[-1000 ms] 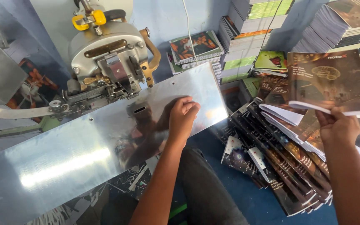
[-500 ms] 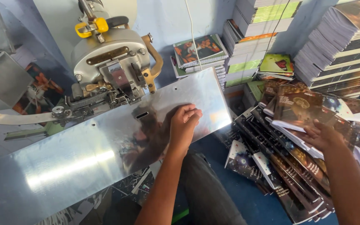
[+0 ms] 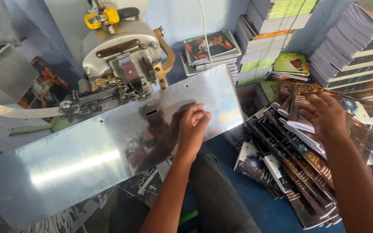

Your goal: The person operates a manual binding machine to stitch book covers. They pick up a cover, align it under the machine's press, and activate the mechanism to secure the binding. The finished books are then placed into a growing stack on the right side of the workspace.

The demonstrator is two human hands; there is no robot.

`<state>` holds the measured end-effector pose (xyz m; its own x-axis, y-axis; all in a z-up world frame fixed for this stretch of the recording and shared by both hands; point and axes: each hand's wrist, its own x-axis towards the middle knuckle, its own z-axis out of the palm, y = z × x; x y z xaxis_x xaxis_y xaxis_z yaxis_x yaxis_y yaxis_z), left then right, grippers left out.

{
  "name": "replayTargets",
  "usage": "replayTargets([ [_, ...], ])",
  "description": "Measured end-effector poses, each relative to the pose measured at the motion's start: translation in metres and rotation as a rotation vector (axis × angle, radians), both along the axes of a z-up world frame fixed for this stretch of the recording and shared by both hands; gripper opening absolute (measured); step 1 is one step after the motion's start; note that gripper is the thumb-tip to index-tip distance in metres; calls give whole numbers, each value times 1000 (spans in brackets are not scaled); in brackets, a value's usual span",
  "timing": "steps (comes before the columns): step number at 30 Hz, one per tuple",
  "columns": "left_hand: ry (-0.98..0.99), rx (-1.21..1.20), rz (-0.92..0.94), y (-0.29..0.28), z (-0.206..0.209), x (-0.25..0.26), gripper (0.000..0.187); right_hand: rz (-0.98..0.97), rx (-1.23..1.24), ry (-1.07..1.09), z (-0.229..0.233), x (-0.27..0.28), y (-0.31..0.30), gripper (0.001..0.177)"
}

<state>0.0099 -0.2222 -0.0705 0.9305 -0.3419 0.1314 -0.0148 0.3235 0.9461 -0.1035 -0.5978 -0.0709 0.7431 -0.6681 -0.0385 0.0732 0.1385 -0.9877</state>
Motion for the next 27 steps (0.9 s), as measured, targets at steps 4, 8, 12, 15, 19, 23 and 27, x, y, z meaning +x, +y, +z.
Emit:
replayTargets([
  [4,-65,48,37,22,8,-13,43,64,-352,41,32,28,60,57],
  [8,-84,206,134,59,20,-27,41,160,-730,-20,46,47,120,44],
  [12,-119,207,201,94,26,-34,41,276,-898,-112,54,58,177,37],
  [15,-132,220,259,119,25,-35,42,338,-1064,-166,56,63,216,35],
  [19,-149,239,338,151,22,-39,41,437,-1208,-340,55,68,263,37],
  [23,-131,261,423,185,24,-47,43,491,-1300,-476,57,72,303,40],
  [27,-136,298,513,214,31,-58,43,542,-1328,-593,61,82,341,40],
])
